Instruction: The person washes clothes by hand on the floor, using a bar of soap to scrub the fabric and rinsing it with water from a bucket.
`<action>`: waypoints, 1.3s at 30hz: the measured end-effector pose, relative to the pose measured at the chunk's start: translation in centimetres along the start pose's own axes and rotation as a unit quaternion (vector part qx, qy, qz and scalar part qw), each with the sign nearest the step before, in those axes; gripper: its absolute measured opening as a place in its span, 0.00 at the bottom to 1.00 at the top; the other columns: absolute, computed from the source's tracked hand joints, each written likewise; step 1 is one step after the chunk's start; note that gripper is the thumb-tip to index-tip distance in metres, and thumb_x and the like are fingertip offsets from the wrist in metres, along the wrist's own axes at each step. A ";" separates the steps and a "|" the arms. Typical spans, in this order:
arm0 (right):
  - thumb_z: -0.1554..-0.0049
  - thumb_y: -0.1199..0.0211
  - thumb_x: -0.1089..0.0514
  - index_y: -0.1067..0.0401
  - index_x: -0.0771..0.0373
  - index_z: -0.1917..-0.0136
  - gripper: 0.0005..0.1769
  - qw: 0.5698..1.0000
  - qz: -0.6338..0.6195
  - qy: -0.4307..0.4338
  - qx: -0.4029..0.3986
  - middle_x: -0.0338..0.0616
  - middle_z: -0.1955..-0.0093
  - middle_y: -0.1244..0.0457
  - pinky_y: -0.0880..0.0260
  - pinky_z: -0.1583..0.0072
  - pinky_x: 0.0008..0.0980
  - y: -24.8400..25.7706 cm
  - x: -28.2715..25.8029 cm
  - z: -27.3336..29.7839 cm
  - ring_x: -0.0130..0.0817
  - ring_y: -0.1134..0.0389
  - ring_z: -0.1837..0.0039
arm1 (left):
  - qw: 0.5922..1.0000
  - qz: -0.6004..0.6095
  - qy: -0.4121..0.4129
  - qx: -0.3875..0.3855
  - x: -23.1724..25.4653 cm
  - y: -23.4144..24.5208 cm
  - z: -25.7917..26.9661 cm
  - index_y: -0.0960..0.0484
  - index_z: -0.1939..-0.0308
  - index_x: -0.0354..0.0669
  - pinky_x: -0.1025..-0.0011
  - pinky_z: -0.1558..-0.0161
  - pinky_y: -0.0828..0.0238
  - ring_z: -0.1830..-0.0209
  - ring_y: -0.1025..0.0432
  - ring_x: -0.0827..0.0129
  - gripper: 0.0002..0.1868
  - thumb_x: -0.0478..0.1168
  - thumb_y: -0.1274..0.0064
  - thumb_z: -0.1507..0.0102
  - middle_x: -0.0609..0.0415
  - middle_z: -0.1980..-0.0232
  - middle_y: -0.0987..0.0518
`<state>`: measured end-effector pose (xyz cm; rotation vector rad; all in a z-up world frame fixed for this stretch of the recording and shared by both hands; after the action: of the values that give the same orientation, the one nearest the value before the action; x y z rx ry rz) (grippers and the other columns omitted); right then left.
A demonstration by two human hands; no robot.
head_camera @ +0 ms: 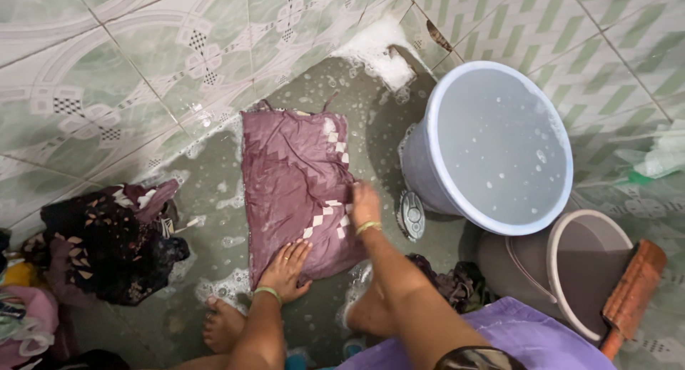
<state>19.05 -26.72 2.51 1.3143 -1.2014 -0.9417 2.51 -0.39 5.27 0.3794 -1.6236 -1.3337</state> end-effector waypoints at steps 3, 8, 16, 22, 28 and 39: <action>0.40 0.42 0.58 0.41 0.63 0.22 0.34 0.994 -0.008 -0.035 0.106 0.52 0.19 0.47 0.45 0.22 0.46 1.0 6.1 1.4 0.51 0.48 0.19 | 1.000 -0.019 0.016 -0.014 -0.1 -0.2 0.0 0.51 0.23 0.41 0.54 0.23 0.65 0.20 0.55 0.55 0.53 0.62 0.45 0.43 0.46 0.21 0.48; 0.48 0.36 0.43 0.40 0.68 0.28 0.42 0.964 0.026 -0.242 0.103 0.55 0.25 0.44 0.44 0.32 0.58 2.4 8.8 5.4 0.52 0.46 0.25 | 0.993 -0.086 -0.001 -0.077 1.4 2.3 -0.7 0.53 0.21 0.58 0.32 0.27 0.74 0.19 0.66 0.47 0.49 0.65 0.50 0.40 0.52 0.18 0.55; 0.52 0.34 0.28 0.32 0.66 0.43 0.41 0.969 -0.084 -0.229 -0.046 0.55 0.45 0.37 0.38 0.38 0.53 4.5 3.7 1.5 0.54 0.37 0.41 | 0.976 -0.130 0.085 -0.153 2.8 5.2 -9.0 0.50 0.21 0.71 0.17 0.33 0.78 0.17 0.72 0.44 0.44 0.71 0.59 0.38 0.56 0.15 0.64; 0.52 0.34 0.31 0.31 0.64 0.46 0.37 0.983 -0.078 -0.166 0.015 0.56 0.45 0.37 0.37 0.40 0.52 3.1 3.3 -0.9 0.53 0.37 0.41 | 0.957 -0.136 0.258 0.004 -4.4 4.6 -23.7 0.48 0.20 0.62 0.19 0.33 0.77 0.16 0.71 0.44 0.47 0.75 0.63 0.39 0.56 0.14 0.62; 0.55 0.33 0.32 0.32 0.62 0.43 0.39 0.985 -0.082 -0.154 0.017 0.54 0.46 0.38 0.38 0.42 0.52 1.7 4.1 -0.7 0.52 0.37 0.42 | 0.966 -0.086 0.245 0.004 -11.2 7.9 -35.3 0.56 0.18 0.48 0.35 0.26 0.80 0.17 0.76 0.53 0.60 0.80 0.59 0.42 0.48 0.16 0.66; 0.54 0.33 0.32 0.32 0.58 0.41 0.37 0.981 -0.112 -0.160 0.011 0.51 0.46 0.38 0.38 0.40 0.52 0.8 4.4 -0.2 0.50 0.38 0.42 | 0.990 0.031 0.120 0.061 -10.2 5.4 -20.7 0.25 0.40 0.40 0.55 0.28 0.45 0.32 0.38 0.52 0.32 0.57 0.41 0.41 0.47 0.35 0.30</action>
<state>19.90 -30.94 3.73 1.3694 -1.3262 -1.3460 25.97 -2.99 3.86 0.5387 -1.5056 -1.0990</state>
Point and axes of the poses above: each hand's wrist, its own z-axis away from the middle knuckle, its own y-axis out of the back of the hand, x = y × z, the point moved 1 cm from there along -z, towards the middle knuckle
